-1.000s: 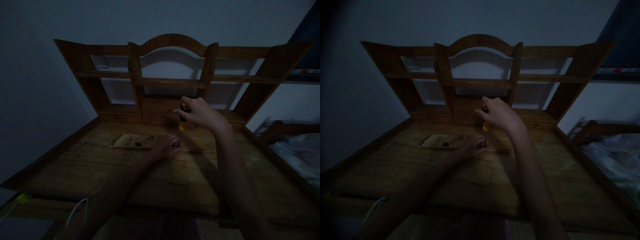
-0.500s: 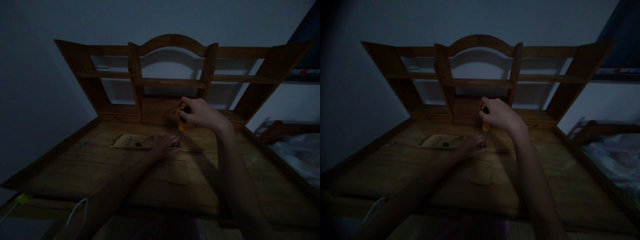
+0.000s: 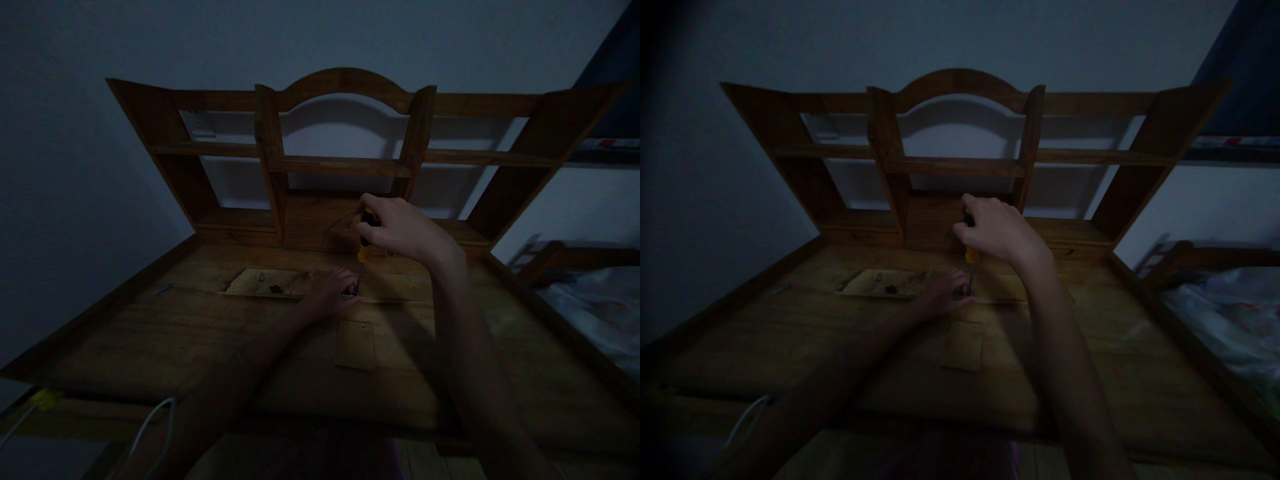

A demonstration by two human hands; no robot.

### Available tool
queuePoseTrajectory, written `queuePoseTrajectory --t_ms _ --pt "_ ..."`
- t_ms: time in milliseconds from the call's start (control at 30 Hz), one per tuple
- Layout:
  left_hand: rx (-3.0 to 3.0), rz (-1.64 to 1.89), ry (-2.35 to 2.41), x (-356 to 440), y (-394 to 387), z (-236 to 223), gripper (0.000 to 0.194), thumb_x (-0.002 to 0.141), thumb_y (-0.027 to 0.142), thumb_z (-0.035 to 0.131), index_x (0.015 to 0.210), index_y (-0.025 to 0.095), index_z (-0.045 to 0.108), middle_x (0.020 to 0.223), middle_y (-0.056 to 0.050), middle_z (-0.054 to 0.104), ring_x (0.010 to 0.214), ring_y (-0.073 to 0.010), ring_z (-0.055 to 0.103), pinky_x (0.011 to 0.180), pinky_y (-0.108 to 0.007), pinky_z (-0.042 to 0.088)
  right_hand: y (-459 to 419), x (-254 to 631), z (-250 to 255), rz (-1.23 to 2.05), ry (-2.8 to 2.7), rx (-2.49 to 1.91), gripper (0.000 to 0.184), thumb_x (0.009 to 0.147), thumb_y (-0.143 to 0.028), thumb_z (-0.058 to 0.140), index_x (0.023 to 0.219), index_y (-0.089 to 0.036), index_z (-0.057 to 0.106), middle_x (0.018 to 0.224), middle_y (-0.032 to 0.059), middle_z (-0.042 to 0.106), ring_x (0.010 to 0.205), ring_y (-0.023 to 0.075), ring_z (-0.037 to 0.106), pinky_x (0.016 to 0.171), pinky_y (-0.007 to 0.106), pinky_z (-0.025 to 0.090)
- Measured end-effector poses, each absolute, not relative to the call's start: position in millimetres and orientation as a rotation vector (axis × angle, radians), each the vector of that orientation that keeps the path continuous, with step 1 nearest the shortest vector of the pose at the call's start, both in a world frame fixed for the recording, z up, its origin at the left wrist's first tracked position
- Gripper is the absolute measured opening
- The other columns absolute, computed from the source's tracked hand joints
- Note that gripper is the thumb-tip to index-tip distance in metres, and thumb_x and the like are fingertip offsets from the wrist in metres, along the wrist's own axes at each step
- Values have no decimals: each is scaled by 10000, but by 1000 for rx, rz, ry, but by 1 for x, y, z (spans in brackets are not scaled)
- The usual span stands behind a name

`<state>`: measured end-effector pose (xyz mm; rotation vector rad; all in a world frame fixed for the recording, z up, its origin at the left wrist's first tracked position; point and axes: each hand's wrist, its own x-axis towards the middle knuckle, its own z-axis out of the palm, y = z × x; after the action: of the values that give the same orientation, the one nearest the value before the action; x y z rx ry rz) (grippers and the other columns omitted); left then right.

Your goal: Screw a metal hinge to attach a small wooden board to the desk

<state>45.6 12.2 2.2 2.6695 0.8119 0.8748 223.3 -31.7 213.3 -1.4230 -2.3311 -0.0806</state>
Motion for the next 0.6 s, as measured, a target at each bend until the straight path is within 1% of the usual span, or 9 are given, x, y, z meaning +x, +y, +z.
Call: queuePoseTrajectory --t_ms 67,133,233,267,300,400,467,533,600 --pt "2677 878 799 46 12 2 280 952 388 687 840 191 522 907 -29 595 866 -180 545 744 -293 415 -31 224 212 -93 -2334 -1400 244 927 -328 517 1101 -200 632 1003 95 733 903 247 680 804 334 469" --pt "2677 880 792 46 12 1 276 957 391 679 847 193 522 914 -31 594 876 -182 546 747 -294 417 -29 224 210 -152 -2331 -1402 254 965 -380 500 1089 -196 624 966 101 729 895 259 684 782 339 463" --pt "2651 891 797 46 12 0 286 961 401 674 845 194 514 918 -29 591 881 -181 545 755 -293 421 -27 223 208 -260 -2312 -1472 366 1008 -504 455 1087 -184 614 945 128 729 894 300 693 751 359 452" --pt "2640 897 794 46 12 -1 290 958 399 677 840 194 509 917 -27 591 880 -180 544 757 -293 422 -27 223 207 -273 -2308 -1494 384 1008 -521 451 1096 -182 609 945 132 731 895 309 695 749 364 450" --pt "2631 902 789 46 12 -2 293 956 396 680 836 194 504 916 -26 591 881 -179 544 760 -292 423 -28 223 207 -262 -2309 -1504 375 1003 -515 461 1109 -185 602 956 132 734 901 310 696 753 365 451" --pt "2613 897 799 46 12 -6 290 946 389 690 836 193 508 904 -22 591 872 -179 542 759 -293 422 -30 226 208 -120 -2333 -1450 279 967 -403 513 1145 -204 592 1066 110 738 979 286 694 822 354 459" --pt "2598 888 828 46 12 -9 274 936 374 701 842 192 519 892 -18 588 859 -177 540 748 -291 418 -32 229 209 -25 -2347 -1383 269 956 -339 520 1183 -214 593 1128 93 733 1039 263 687 878 341 457" --pt "2579 888 855 45 11 -10 250 929 346 705 844 192 527 892 -17 588 861 -177 541 746 -291 419 -33 230 209 13 -2350 -1359 265 980 -336 502 1197 -214 593 1120 89 736 1042 250 688 890 334 454" --pt "2565 887 875 45 9 -9 229 927 326 700 843 193 533 903 -19 588 869 -179 540 752 -293 424 -34 228 208 -16 -2340 -1394 256 1020 -393 470 1143 -208 596 1059 94 742 991 253 698 843 335 455"
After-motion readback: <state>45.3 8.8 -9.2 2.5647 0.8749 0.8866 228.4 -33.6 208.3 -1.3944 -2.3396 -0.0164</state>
